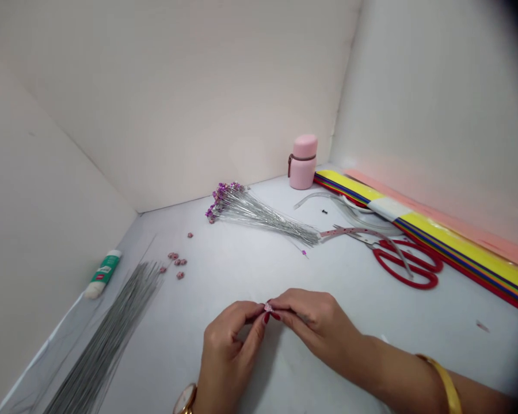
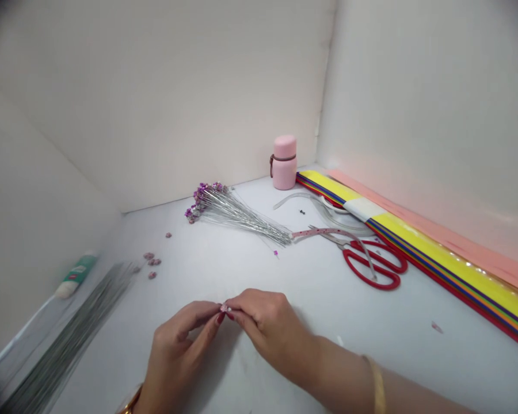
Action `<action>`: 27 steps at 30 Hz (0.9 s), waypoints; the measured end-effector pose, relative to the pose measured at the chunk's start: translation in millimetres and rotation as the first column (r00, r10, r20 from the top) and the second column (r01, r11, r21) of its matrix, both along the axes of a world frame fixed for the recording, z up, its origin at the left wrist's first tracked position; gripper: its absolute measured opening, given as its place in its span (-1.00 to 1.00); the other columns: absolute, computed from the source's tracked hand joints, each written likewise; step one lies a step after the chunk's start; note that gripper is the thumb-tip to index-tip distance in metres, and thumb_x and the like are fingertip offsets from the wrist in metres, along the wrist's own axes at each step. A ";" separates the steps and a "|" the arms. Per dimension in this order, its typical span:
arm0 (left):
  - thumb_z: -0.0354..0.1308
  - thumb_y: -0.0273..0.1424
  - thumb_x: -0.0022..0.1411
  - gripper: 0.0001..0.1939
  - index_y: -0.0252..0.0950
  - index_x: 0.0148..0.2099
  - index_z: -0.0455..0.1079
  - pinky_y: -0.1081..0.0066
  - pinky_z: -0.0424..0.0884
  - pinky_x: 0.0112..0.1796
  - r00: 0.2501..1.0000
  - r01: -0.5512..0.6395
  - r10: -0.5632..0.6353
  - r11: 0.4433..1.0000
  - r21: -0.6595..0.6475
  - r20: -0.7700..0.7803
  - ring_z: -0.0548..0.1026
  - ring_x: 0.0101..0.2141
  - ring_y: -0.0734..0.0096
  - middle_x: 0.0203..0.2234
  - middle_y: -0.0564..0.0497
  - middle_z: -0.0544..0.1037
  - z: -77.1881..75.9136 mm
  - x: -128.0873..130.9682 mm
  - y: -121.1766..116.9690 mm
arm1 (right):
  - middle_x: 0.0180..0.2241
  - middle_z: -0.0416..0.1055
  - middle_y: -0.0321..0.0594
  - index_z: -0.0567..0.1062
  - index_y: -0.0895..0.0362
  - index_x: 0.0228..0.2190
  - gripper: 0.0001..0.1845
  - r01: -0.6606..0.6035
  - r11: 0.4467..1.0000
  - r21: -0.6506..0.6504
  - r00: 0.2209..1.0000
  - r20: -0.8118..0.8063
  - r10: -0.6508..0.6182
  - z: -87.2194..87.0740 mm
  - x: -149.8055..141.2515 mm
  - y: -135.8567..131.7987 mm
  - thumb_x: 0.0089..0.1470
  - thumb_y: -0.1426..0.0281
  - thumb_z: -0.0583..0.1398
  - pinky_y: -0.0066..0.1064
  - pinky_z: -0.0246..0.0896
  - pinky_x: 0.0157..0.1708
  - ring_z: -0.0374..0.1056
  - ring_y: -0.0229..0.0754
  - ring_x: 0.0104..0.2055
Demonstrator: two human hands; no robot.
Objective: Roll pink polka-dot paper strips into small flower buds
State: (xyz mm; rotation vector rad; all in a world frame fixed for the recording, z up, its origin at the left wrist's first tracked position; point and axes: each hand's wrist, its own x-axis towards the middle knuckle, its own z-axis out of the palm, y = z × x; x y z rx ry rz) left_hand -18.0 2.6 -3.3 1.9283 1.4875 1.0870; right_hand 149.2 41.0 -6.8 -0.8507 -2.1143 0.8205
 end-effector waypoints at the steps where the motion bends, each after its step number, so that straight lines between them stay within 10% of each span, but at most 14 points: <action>1: 0.04 -0.53 0.12 -0.87 -0.29 -0.30 0.40 0.50 0.39 -0.35 0.999 0.030 -0.029 0.999 0.028 -0.035 0.48 -0.39 0.43 -0.43 -0.01 0.53 1.0 -0.5 0.6 | -0.39 0.47 -0.24 0.44 0.11 -0.30 -0.79 -0.014 1.000 0.012 1.000 0.008 0.014 0.1 0.8 0.0 0.09 0.48 0.03 -0.51 0.23 -0.31 0.36 -0.28 -0.34; 7: 0.02 -0.59 0.12 -0.84 -0.29 -0.29 0.35 0.54 0.35 -0.32 0.980 0.179 -0.168 0.978 0.110 -0.107 0.46 -0.37 0.46 -0.41 -0.01 0.52 1.4 -5.0 3.6 | -0.39 0.47 -0.24 0.45 0.12 -0.30 -0.77 -0.056 0.998 0.005 0.997 0.047 0.056 -2.8 3.8 0.0 0.10 0.49 0.01 -0.51 0.22 -0.30 0.36 -0.28 -0.34; 13: 0.00 -0.51 0.15 -0.86 -0.31 -0.34 0.39 0.50 0.32 -0.33 0.986 0.165 -0.165 0.984 -0.070 -0.003 0.43 -0.40 0.44 -0.45 -0.02 0.51 2.8 -4.7 4.2 | -0.43 0.47 -0.24 0.46 0.14 -0.36 -0.80 -0.046 0.999 -0.017 0.996 0.079 0.047 -3.4 3.0 0.8 0.08 0.46 0.03 -0.51 0.22 -0.35 0.37 -0.26 -0.37; 20: 0.12 -0.39 0.03 -0.86 -0.37 -0.44 0.41 0.54 0.32 -0.50 0.951 0.005 0.098 0.944 -0.329 0.295 0.43 -0.52 0.44 -0.57 -0.01 0.51 -6.9 1.8 9.8 | -0.43 0.46 -0.26 0.44 0.09 -0.37 -0.82 -0.068 0.988 -0.136 0.989 0.124 0.085 -7.4 -2.5 5.4 0.06 0.42 0.03 -0.49 0.23 -0.38 0.37 -0.23 -0.38; 27: 0.00 -0.32 0.08 -0.79 -0.32 -0.36 0.40 0.33 0.36 -0.31 0.923 -0.362 0.371 0.927 -0.095 0.099 0.45 -0.35 0.27 -0.43 -0.06 0.50 -5.2 -52.8 26.4 | -0.52 0.46 -0.26 0.48 0.15 -0.38 -0.81 0.065 0.977 -0.204 0.993 0.109 -0.043 -4.4 -7.6 4.5 0.00 0.47 0.06 -0.52 0.23 -0.43 0.36 -0.25 -0.48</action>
